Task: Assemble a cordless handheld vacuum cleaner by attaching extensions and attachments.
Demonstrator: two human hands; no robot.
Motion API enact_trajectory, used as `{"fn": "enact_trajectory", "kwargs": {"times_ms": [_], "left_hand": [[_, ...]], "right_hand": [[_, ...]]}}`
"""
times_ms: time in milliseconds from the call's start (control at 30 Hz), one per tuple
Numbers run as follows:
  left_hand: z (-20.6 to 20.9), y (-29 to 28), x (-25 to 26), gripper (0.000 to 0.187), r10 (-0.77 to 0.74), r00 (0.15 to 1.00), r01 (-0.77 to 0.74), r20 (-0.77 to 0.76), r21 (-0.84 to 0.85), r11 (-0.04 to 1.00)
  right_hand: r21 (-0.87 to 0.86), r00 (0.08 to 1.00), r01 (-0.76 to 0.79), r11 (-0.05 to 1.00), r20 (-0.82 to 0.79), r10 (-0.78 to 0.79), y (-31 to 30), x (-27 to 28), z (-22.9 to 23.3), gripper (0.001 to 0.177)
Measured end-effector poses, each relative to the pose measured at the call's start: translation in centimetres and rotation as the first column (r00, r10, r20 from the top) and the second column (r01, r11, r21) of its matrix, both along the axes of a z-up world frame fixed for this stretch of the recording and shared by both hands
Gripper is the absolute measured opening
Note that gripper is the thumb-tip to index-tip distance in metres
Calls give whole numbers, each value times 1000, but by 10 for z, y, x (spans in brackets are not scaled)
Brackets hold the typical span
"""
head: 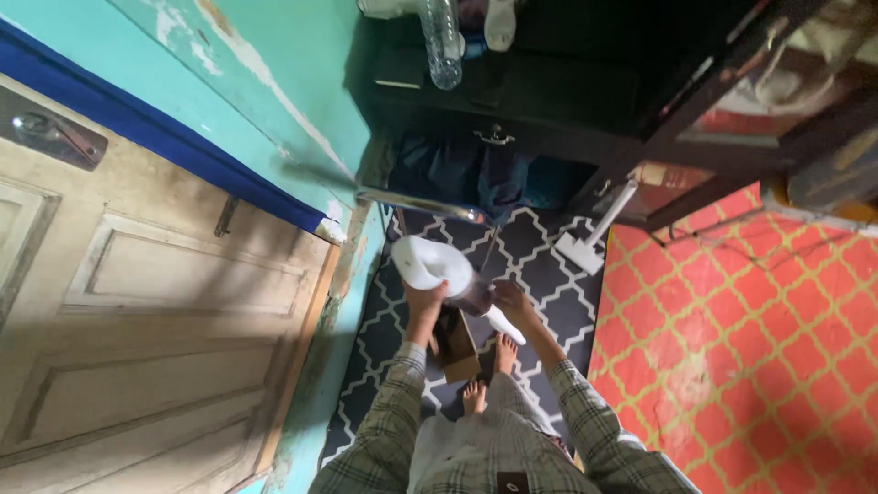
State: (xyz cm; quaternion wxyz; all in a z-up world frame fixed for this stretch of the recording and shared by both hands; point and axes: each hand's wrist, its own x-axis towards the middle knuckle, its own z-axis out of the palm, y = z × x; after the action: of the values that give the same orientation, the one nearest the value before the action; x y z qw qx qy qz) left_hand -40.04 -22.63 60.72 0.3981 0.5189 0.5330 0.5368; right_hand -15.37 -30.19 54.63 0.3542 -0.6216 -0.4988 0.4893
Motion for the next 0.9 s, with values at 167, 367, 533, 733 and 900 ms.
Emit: {"fn": "enact_trajectory", "kwargs": {"times_ms": [167, 367, 533, 733, 900], "left_hand": [[70, 46, -12, 74, 43, 927, -47, 372, 2, 999], [82, 77, -14, 68, 117, 946, -126, 301, 9, 992], [9, 109, -43, 67, 93, 976, -97, 197, 8, 995], [3, 127, -83, 64, 15, 957, 32, 291, -154, 988], [-4, 156, -102, 67, -70, 942, 144, 329, -205, 968]], "right_hand": [[-289, 756, 63, 955, -611, -234, 73, -16, 47, 57], [-344, 370, 99, 934, -858, -355, 159, -44, 13, 66], [-638, 243, 73, 767, -734, -634, 201, -59, 44, 70], [-709, 111, 249, 660, -656, -747, 202, -90, 82, 47], [-555, -146, 300, 776, -830, -538, 199, -68, -42, 29]]}}
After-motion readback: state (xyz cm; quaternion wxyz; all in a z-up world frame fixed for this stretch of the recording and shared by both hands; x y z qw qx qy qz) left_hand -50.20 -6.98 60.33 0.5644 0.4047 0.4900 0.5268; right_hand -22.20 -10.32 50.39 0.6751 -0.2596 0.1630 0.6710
